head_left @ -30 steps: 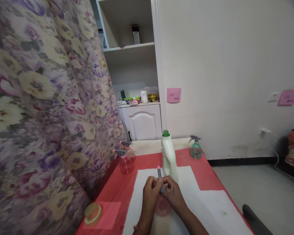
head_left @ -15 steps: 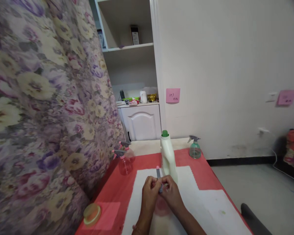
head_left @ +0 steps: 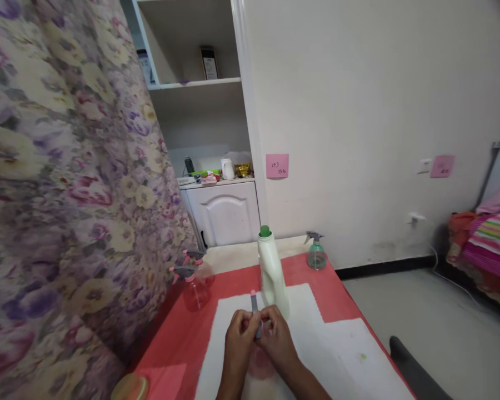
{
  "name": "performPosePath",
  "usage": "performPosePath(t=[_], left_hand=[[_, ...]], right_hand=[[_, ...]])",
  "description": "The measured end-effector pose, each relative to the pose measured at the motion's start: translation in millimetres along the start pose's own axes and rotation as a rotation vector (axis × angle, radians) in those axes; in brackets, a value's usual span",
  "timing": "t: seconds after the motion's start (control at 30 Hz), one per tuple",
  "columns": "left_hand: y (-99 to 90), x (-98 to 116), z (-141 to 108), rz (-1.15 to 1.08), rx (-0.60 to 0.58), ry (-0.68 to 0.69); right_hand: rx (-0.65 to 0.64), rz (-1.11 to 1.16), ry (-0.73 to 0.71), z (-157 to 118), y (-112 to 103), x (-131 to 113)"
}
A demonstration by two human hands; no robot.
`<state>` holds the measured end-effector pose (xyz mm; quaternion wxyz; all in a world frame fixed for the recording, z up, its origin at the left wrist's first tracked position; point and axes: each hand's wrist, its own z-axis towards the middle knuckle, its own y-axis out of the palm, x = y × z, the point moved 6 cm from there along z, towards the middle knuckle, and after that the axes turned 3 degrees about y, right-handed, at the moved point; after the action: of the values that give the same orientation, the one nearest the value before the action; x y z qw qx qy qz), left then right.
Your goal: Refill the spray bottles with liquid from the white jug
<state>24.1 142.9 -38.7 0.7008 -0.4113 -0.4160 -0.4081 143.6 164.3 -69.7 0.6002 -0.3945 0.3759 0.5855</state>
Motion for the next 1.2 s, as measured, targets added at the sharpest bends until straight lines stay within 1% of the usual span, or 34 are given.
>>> performPosePath(t=[0.17,0.23,0.4,0.47,0.6,0.73,0.8,0.93,1.0,1.13,1.2], left_hand=[[1.2,0,0,-0.007,-0.009,-0.002],[1.9,-1,0,-0.012,-0.011,-0.009],[2.5,-3,1,-0.023,-0.008,-0.02],[2.5,-3,2,-0.026,-0.01,-0.021],[3.4,-1,2,-0.029,-0.023,-0.023],[3.6,-1,1,-0.03,-0.021,-0.033],[3.4,-1,1,-0.029,-0.017,-0.038],[3.7,-1,0,-0.031,-0.026,-0.035],[3.8,-1,0,-0.033,-0.027,-0.03],[3.4,-1,1,-0.027,-0.022,-0.03],[3.2,0,1,-0.024,-0.02,-0.031]], right_hand=[[-0.089,0.019,-0.025,-2,-4,-6],[-0.073,0.017,-0.01,-1,-5,-5],[0.03,-0.009,0.018,-1,-3,2],[0.017,-0.005,-0.003,-2,-2,0],[-0.065,0.047,-0.067,-2,0,-5],[0.019,0.03,-0.025,-1,-2,3],[0.036,0.02,-0.013,-1,-1,6],[-0.062,0.05,-0.059,0,0,2],[-0.089,0.061,-0.072,1,0,0],[-0.021,0.041,-0.03,2,-2,1],[-0.009,0.034,-0.025,1,-3,-1]])
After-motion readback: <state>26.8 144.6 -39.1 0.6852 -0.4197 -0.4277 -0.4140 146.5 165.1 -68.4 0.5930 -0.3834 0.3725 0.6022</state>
